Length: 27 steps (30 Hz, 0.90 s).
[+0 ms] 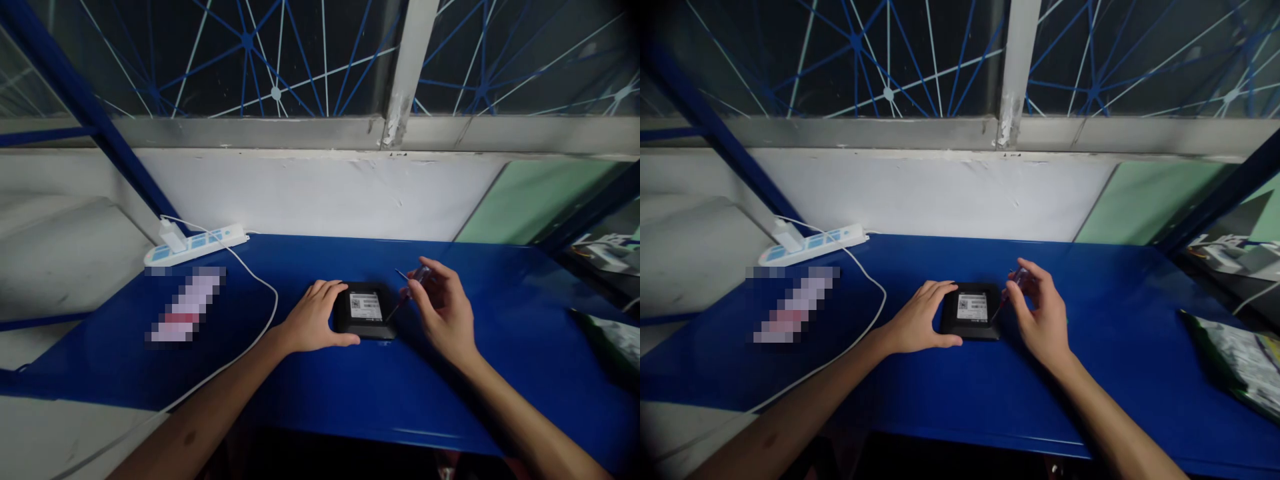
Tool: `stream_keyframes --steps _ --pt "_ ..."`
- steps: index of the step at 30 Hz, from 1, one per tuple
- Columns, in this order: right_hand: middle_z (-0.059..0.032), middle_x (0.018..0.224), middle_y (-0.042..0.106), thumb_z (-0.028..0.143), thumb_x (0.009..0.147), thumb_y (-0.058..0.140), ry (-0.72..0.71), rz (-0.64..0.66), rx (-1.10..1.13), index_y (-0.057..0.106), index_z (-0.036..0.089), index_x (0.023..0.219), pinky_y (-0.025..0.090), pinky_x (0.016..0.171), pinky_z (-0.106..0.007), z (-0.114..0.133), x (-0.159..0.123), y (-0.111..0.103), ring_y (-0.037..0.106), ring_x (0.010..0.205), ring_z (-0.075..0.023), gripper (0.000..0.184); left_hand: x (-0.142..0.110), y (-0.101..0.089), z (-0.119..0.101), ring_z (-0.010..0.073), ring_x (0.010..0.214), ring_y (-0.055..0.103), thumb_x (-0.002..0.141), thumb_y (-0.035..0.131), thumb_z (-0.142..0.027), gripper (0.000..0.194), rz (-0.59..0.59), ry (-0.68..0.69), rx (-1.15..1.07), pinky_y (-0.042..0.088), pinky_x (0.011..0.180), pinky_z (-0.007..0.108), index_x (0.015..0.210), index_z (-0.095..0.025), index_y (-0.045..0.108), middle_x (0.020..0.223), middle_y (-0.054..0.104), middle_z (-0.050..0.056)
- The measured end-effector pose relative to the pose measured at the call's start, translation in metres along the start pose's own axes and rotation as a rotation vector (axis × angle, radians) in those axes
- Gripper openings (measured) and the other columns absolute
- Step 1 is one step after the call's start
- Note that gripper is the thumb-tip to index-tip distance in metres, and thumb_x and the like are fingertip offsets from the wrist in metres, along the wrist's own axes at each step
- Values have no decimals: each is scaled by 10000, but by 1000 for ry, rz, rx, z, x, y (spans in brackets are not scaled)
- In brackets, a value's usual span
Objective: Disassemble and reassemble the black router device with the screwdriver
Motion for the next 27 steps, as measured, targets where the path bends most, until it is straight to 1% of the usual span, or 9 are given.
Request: stream_keyframes --steps 6,10,15,21,23,27 --pt "-55 1063 697 333 937 636 -1 20 5 524 294 1339 626 790 -421 -2 0 1 733 801 -195 419 0 0 0 394 1391 383 685 771 -717 1001 -6 8 -12 374 1132 598 1469 -222 395 1511 444 151" --pt "-53 1076 693 316 935 636 -6 14 -11 534 300 1338 625 795 -421 -1 -1 0 733 809 -195 416 -1 -1 -1 390 1394 380 681 781 -707 1005 -4 6 -16 376 1140 585 1467 -210 399 1507 449 151" --pt "-59 1068 701 309 937 629 -17 11 -26 534 290 1342 629 786 -410 2 -1 -1 740 799 -196 416 -1 -1 -1 398 1396 381 683 767 -723 1000 -20 18 -26 378 1129 600 1476 -241 394 1512 447 141" --pt "-52 1062 696 308 941 626 -34 14 -39 547 294 1327 631 771 -399 3 -1 -1 735 776 -186 395 -1 0 1 394 1391 383 691 754 -732 1012 -3 9 -23 381 1128 594 1481 -215 388 1510 444 157" --pt "-57 1071 696 307 940 629 -45 30 -60 547 294 1332 628 785 -411 3 -2 0 737 793 -192 401 -1 0 0 390 1392 384 685 763 -726 1012 -9 12 -16 373 1138 588 1474 -208 399 1509 447 157" --pt "-75 1127 709 322 951 616 -44 60 -68 540 298 1349 620 832 -429 2 -3 1 750 865 -213 406 -1 -1 -1 390 1399 381 686 761 -726 998 -20 17 -17 368 1140 587 1475 -230 403 1515 450 145"
Point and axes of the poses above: each hand's wrist, its own x-axis towards the middle knuckle, its own y-axis out of the palm, z = x × y, the point moved 7 cm from there along x, towards the middle knuckle
